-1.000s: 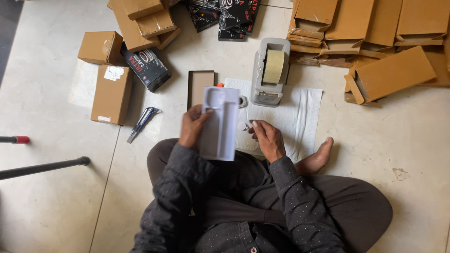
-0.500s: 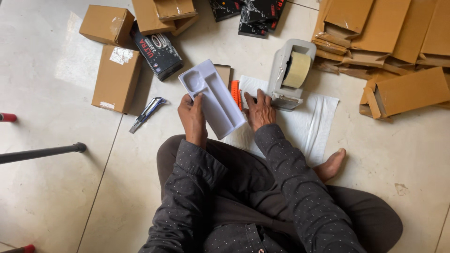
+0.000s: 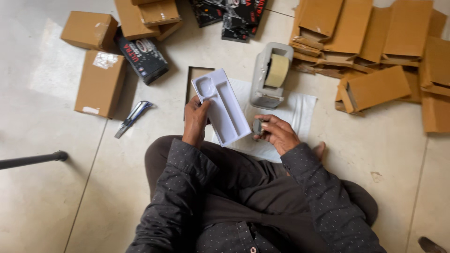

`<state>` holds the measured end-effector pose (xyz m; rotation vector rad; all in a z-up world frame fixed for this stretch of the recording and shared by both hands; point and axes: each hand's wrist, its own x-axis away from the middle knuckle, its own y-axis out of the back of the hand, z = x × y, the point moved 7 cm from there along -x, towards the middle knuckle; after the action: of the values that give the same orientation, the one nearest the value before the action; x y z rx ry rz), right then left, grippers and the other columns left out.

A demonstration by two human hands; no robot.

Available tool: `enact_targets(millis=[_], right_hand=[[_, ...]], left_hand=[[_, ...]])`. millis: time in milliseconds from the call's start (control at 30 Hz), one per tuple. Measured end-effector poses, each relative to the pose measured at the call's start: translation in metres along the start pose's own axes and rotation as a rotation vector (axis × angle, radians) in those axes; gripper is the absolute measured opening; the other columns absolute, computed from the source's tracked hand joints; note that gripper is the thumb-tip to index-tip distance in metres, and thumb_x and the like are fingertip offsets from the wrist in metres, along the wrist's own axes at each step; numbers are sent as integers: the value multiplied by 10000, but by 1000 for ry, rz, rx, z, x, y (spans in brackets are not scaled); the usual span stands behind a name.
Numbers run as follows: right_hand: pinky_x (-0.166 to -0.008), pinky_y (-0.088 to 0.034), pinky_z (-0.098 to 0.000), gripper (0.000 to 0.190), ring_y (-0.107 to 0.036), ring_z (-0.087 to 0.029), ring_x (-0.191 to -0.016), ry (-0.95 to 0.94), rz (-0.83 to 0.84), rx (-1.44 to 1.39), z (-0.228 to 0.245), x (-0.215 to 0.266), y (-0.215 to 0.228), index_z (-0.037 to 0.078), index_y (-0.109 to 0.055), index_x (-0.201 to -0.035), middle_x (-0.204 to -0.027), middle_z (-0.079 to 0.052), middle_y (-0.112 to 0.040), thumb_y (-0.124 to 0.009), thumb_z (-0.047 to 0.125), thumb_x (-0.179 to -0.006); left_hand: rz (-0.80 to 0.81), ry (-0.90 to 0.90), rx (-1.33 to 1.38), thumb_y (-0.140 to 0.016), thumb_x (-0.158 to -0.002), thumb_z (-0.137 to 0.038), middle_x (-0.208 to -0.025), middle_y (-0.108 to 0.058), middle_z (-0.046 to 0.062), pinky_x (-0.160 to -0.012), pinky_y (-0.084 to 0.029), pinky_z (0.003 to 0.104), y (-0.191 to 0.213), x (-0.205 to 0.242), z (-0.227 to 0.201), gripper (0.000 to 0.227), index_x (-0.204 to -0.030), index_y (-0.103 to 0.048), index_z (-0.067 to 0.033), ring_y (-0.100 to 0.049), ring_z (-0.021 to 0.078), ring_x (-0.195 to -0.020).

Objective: The person sits on the floor and unpacks smartwatches from retail boxes, then repacks them into brown cardboard mailers. They handle the watch, strap, and charging cable, placing them into the mailer and folding the flaps closed.

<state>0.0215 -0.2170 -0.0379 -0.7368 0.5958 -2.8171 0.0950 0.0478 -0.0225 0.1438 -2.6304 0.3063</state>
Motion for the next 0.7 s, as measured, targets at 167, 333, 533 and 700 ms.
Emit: enact_targets(millis=[167,333,533,700], right_hand=[[-1002,-535,-450,427,-633,-344,-1167,96,-95,-164,43,47,20,-77,-503,-1394,-1298,-281,-620,-433,191,-1069],[-1106,-489,-484,545,-560,-415,-1311,206,-168,-384,59,45,31,-56,-460,-1421,-1385,-313,-547,-408,376,-1093],[-1164,-442,-539,613,-530,-441,-1371,300,-137,-469,71,33,30,-20,-440,-1433,-1434,-310,-522,-384,478,-1079],[-1042,-508,-519,684,-603,-425,-1259,192,-206,-335,64,31,28,-41,-446,-1429,-1371,-326,-572,-335,531,-1069]], left_hand=[[316,142,-219,-591,-911,-154,-960,-725,131,-697,-639,363,-45,22,37,360,-1223,-567,25,-743,228,-799],[549,368,-170,-618,-903,-121,-984,-713,133,-698,-604,406,-86,47,82,339,-1218,-582,-2,-715,233,-810],[663,529,-192,-614,-909,-184,-969,-720,113,-700,-616,376,-128,38,107,309,-1179,-595,-34,-723,195,-799],[695,490,-319,-583,-934,-200,-938,-706,109,-662,-578,335,-144,31,114,321,-1178,-592,9,-691,178,-760]])
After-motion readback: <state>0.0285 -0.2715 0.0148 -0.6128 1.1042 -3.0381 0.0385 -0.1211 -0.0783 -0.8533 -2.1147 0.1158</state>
